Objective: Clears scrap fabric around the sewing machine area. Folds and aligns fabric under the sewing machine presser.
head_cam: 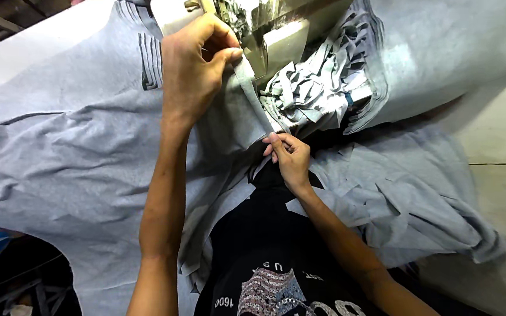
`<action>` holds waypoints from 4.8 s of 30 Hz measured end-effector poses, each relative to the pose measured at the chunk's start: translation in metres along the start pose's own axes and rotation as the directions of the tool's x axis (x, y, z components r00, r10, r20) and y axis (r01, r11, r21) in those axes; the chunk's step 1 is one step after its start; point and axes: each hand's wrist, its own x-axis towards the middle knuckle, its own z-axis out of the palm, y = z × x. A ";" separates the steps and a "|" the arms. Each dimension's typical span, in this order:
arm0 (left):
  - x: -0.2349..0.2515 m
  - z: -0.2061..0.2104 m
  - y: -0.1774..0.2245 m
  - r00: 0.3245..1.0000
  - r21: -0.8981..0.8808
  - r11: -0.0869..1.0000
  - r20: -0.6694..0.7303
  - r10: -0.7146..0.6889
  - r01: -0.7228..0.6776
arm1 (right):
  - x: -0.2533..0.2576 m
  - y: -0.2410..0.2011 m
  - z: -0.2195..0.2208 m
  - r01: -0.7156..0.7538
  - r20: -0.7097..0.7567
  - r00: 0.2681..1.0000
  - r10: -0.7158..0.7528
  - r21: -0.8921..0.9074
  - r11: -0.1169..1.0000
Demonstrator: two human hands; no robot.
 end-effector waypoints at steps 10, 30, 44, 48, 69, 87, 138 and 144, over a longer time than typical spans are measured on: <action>-0.001 0.006 -0.004 0.997 -0.049 0.998 -0.069 -0.034 0.031 | 0.015 -0.029 -0.018 0.324 -0.027 0.923 -0.384 -0.482 0.814; 0.001 0.017 0.000 0.978 0.056 0.997 -0.199 0.063 -0.053 | 0.026 -0.056 -0.016 0.201 0.209 0.967 -0.147 -0.263 0.944; -0.003 0.019 0.003 0.966 0.207 0.976 -0.234 0.108 -0.059 | 0.002 -0.035 -0.025 0.032 0.128 0.991 -0.025 -0.052 0.998; -0.006 0.019 0.002 0.965 0.256 0.965 -0.232 0.123 -0.062 | 0.002 -0.035 -0.028 0.019 0.167 0.986 -0.013 -0.039 0.999; -0.003 0.010 -0.004 0.969 0.102 0.995 -0.246 0.009 0.016 | 0.011 -0.030 -0.025 -0.027 0.179 0.983 0.028 -0.012 1.000; -0.053 0.010 0.033 0.970 0.263 0.965 -0.235 0.067 -0.003 | 0.012 -0.027 -0.026 -0.036 0.164 0.986 0.042 -0.037 0.999; -0.143 0.081 0.062 0.922 -0.308 0.874 0.028 -0.386 0.375 | -0.001 -0.039 -0.040 -0.024 0.263 0.965 0.009 0.055 0.998; -0.142 0.086 0.063 0.923 -0.220 0.900 -0.004 -0.386 0.376 | -0.003 -0.041 -0.037 -0.028 0.240 0.971 0.018 0.039 0.999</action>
